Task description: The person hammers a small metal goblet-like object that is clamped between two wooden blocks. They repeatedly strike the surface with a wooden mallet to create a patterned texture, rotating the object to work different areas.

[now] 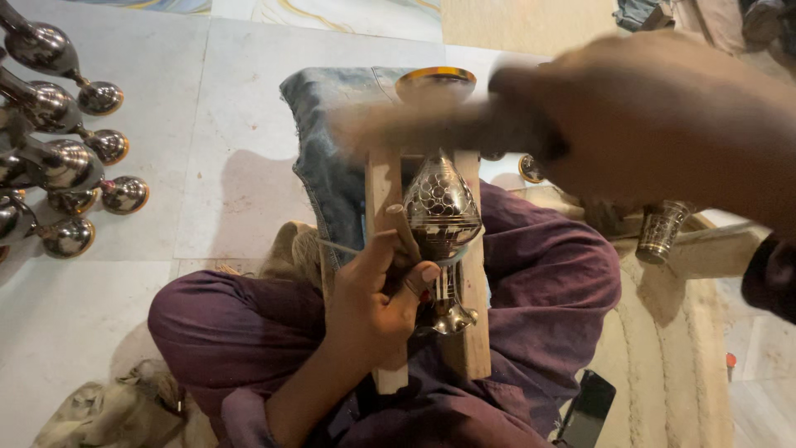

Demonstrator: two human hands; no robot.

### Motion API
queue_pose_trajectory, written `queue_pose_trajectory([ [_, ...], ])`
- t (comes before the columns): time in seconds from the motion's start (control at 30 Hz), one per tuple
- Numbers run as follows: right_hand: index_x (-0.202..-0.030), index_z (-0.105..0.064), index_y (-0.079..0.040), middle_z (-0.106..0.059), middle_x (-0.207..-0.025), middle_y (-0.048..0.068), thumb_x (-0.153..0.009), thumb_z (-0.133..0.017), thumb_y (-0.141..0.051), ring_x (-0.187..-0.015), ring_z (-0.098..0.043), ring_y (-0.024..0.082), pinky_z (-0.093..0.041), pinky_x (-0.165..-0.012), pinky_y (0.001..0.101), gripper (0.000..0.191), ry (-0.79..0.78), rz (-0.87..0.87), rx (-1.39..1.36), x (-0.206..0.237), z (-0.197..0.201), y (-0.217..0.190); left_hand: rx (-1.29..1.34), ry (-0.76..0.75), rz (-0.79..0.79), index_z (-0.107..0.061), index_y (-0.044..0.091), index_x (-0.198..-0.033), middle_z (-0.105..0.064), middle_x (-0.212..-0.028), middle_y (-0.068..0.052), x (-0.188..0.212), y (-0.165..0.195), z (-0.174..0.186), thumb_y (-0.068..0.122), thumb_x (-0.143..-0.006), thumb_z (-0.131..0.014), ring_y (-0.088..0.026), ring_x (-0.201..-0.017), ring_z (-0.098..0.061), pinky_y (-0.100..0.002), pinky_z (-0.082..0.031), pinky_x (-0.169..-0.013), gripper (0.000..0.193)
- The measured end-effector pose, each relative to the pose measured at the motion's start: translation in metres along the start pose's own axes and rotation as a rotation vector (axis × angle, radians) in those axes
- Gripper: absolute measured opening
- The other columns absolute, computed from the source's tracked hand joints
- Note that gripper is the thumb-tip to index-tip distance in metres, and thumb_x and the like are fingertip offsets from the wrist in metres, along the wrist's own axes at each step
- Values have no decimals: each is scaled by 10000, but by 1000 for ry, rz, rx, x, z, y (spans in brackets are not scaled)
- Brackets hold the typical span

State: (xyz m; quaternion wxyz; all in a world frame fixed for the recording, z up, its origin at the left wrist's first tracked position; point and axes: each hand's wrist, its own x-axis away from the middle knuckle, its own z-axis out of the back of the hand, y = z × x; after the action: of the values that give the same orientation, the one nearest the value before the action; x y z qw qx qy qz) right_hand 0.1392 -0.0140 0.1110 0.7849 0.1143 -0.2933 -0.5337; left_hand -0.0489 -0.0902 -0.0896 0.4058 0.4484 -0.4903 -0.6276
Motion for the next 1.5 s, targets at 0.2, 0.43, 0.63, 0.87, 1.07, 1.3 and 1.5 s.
queue_pose_trajectory([
  [0.2, -1302, -568, -301, -703, -839, 5, -950, -660, -289, -582, -708, 110, -582, -534, 285, 364, -234, -109, 123, 4, 0, 2, 23, 19, 50, -600, 58, -984, -715, -751, -74, 0, 3, -2, 176, -925, -766, -194, -638, -738, -326, -553, -569, 212],
  [0.43, -1247, -577, -294, -710, -836, -49, -933, -655, -409, -608, -694, 103, -576, -529, 283, 343, -126, -105, 154, 15, -21, 18, -103, 12, -194, -605, 29, -1125, -719, -953, -137, 1, 13, -5, 166, -971, -723, -245, -788, -754, -364, -582, -664, 237],
  [0.63, -1195, -594, -280, -719, -845, -57, -963, -648, -419, -578, -692, 66, -576, -524, 256, 276, -137, -121, 83, 31, -55, 28, -223, -66, -268, -616, 5, -1128, -706, -969, -179, -10, 20, -2, 138, -959, -737, -338, -838, -730, -407, -574, -700, 247],
  [0.87, -1243, -629, -114, -727, -831, 63, -815, -750, -339, -618, -697, 123, -591, -546, 322, 499, 344, -92, -637, 73, -131, 34, -355, -293, -451, -633, -28, -1111, -696, -898, -154, -31, 29, -5, 100, -885, -704, -335, -827, -731, -428, -574, -718, 269],
  [1.07, -1138, -641, -88, -706, -804, 59, -786, -868, -295, -655, -698, 180, -555, -603, 336, 467, 462, -387, -802, 130, -230, -3, -239, -312, -292, -670, 35, -1004, -697, -853, -84, -47, 29, 9, 88, -969, -695, -226, -718, -728, -347, -606, -608, 68],
  [1.3, -1481, -538, -7, -655, -1006, 164, -806, -857, 26, -914, -618, 234, -558, -799, 381, 747, -78, -234, -2087, 139, -251, -92, -195, 61, -270, -608, 84, -1296, -719, -1209, -72, -153, -16, 53, 128, -1025, -654, -119, -736, -694, -259, -579, -554, 279],
  [1.5, -1451, -506, -16, -473, -1608, 149, -783, -810, -55, -1320, -553, 220, -452, -1095, 381, 735, -59, -36, -2305, 120, -207, -134, -269, -61, -353, -623, 86, -1131, -726, -962, -52, -191, -60, 38, 139, -1038, -692, -125, -717, -646, -299, -528, -627, 127],
])
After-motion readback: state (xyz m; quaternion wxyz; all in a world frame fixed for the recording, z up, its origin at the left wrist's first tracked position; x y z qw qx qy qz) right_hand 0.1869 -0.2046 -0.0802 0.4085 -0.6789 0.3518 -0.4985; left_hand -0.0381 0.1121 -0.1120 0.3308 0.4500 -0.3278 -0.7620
